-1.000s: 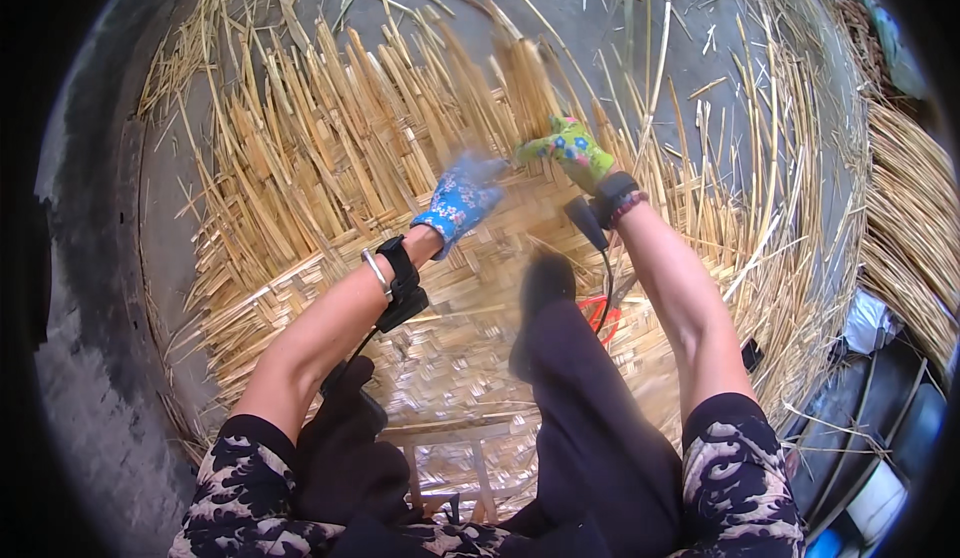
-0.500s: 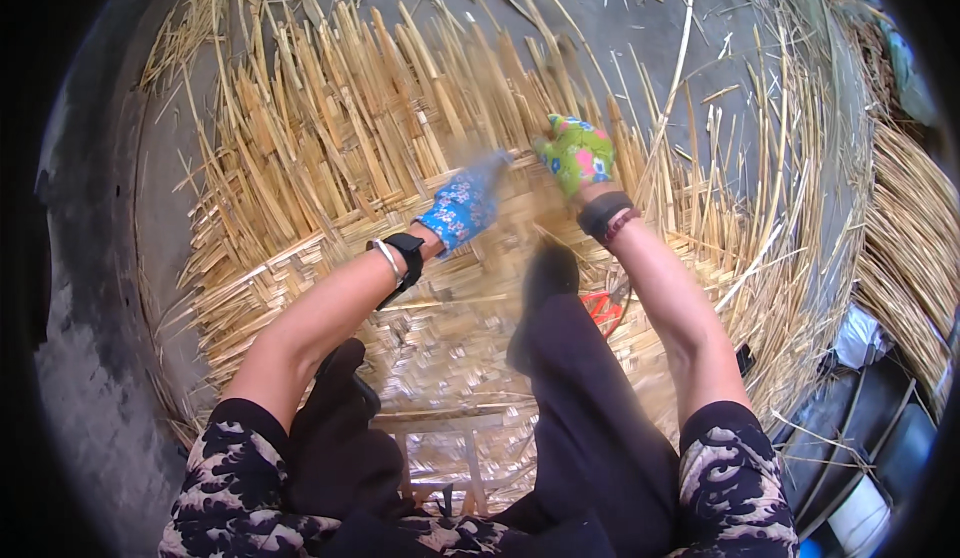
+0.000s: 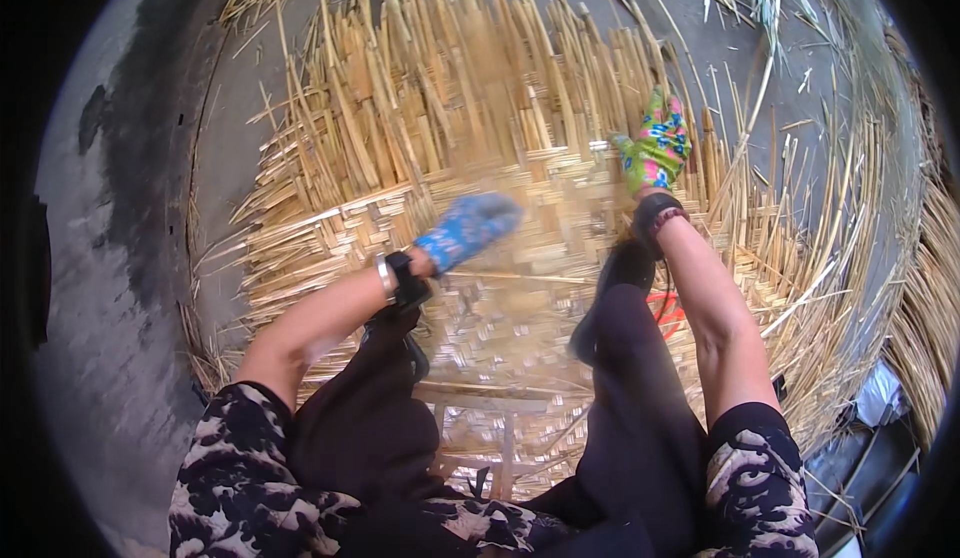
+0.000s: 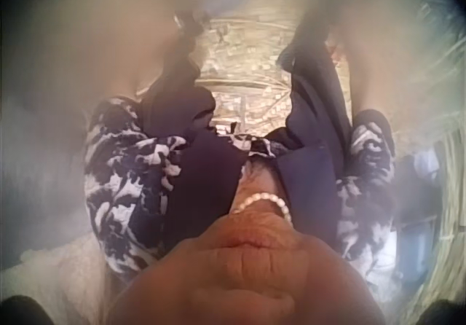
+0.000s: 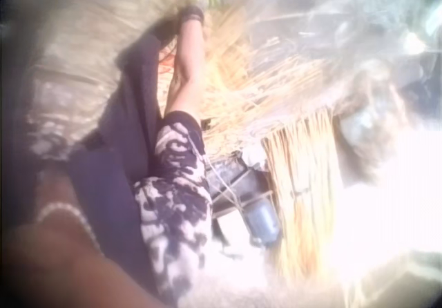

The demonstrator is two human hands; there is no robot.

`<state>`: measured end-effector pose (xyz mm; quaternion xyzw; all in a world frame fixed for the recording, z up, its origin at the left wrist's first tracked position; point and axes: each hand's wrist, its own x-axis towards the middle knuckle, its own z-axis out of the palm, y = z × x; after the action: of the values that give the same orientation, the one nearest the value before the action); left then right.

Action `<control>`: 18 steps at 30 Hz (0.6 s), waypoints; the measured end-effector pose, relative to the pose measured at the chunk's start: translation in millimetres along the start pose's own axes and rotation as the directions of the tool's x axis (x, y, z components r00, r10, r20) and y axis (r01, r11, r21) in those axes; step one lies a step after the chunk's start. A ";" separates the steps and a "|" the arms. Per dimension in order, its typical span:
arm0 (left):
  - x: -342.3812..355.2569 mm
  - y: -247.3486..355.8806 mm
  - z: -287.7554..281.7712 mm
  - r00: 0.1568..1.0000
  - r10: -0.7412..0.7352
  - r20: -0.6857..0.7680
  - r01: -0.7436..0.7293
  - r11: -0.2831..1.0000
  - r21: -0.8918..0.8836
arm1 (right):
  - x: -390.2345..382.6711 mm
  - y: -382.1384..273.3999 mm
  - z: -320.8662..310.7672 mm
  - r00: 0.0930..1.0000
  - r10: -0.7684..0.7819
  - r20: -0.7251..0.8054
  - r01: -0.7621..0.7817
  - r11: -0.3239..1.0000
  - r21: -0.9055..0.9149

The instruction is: The recorder is weaving a mat using thin bamboo or straw strips.

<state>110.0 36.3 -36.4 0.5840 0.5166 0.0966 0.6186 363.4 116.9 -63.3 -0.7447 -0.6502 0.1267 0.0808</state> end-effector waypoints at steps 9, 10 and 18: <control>-40.6 -47.8 -70.6 0.791 0.032 -0.611 0.046 0.993 0.113 | -40.7 -142.3 68.8 0.897 -0.407 0.174 0.191 0.710 0.678; -34.3 -42.6 -71.9 0.785 0.067 -0.616 0.005 0.993 0.115 | -35.8 -151.7 74.4 0.896 -0.440 0.059 0.314 0.722 0.617; 1.9 -41.1 -96.7 0.811 0.102 -0.576 -0.086 0.995 0.055 | -7.4 -153.8 85.3 0.923 -0.261 0.281 0.155 0.923 0.351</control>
<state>18.2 85.6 -50.4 0.5599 0.6518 0.2928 0.4194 191.6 127.6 -100.2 -0.6163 -0.7013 0.3418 0.1073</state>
